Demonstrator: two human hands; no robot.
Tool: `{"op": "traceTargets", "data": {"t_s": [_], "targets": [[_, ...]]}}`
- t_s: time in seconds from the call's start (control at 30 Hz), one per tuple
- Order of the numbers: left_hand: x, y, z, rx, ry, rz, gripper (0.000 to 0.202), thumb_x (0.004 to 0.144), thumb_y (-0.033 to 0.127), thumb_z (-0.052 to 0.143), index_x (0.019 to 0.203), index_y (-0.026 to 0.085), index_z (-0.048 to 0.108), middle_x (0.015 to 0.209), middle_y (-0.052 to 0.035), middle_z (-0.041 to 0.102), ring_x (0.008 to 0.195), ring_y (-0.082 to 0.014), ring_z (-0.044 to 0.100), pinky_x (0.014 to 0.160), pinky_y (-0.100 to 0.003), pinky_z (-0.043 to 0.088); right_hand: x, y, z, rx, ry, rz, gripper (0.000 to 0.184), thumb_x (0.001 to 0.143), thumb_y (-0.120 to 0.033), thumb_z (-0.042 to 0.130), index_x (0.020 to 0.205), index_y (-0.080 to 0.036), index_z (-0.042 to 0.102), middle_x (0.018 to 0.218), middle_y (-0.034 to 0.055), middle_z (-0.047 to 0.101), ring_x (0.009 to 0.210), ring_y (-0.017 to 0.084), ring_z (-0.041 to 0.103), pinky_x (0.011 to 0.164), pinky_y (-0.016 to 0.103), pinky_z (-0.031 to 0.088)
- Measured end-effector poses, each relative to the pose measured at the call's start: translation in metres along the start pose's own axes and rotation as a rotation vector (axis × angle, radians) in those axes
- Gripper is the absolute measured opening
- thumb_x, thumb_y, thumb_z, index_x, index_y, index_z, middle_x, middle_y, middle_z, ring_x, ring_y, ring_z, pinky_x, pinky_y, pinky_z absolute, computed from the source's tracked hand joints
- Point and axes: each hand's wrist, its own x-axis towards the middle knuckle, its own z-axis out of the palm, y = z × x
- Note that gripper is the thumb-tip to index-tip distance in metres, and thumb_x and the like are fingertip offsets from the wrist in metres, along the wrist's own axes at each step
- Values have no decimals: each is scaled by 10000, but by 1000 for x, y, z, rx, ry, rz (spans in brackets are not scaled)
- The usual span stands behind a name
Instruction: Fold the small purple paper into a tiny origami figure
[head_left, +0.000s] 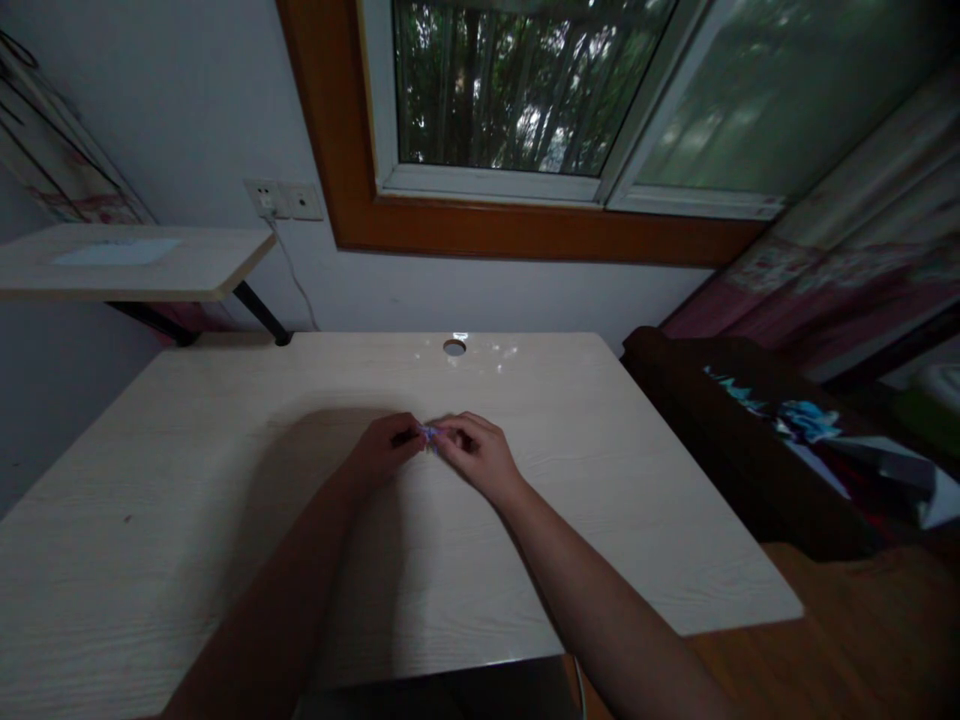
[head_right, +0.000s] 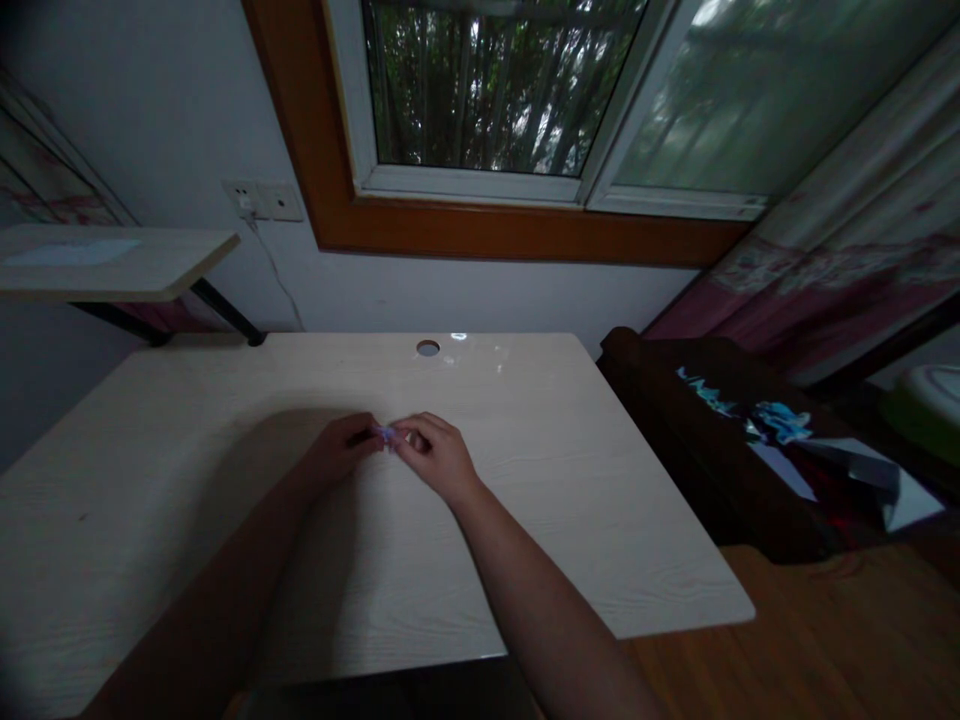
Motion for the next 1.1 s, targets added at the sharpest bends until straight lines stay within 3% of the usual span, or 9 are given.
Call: {"op": "traceTargets", "data": {"t_s": [0.2,0.47,1.1], "targets": [[1,2,0,-11,25,-2,163,819,311,602,716,190,635,658,13,593,620,-138,508,594,-252,376,-1,6,1,10,31,26,138,913,-313,621,918,-226,728,724,17,642,619,142,571,581,255,455],[0,-1,3,-54,66,48,141,850,317,608,811,193,661,751,-13,636,709,-157,585,677,-269,450,1,2,0,5,-37,4,134,917,-292,600,880,-228,711,715,7,608,625,139,563,595,249,442],[-1,-1,4,3,39,66,173,882,320,600,814,173,661,776,-18,653,743,-147,599,720,-264,461,1,4,1,48,-127,41,140,944,-263,570,910,-218,698,859,34,705,772,153,640,712,255,467]]}}
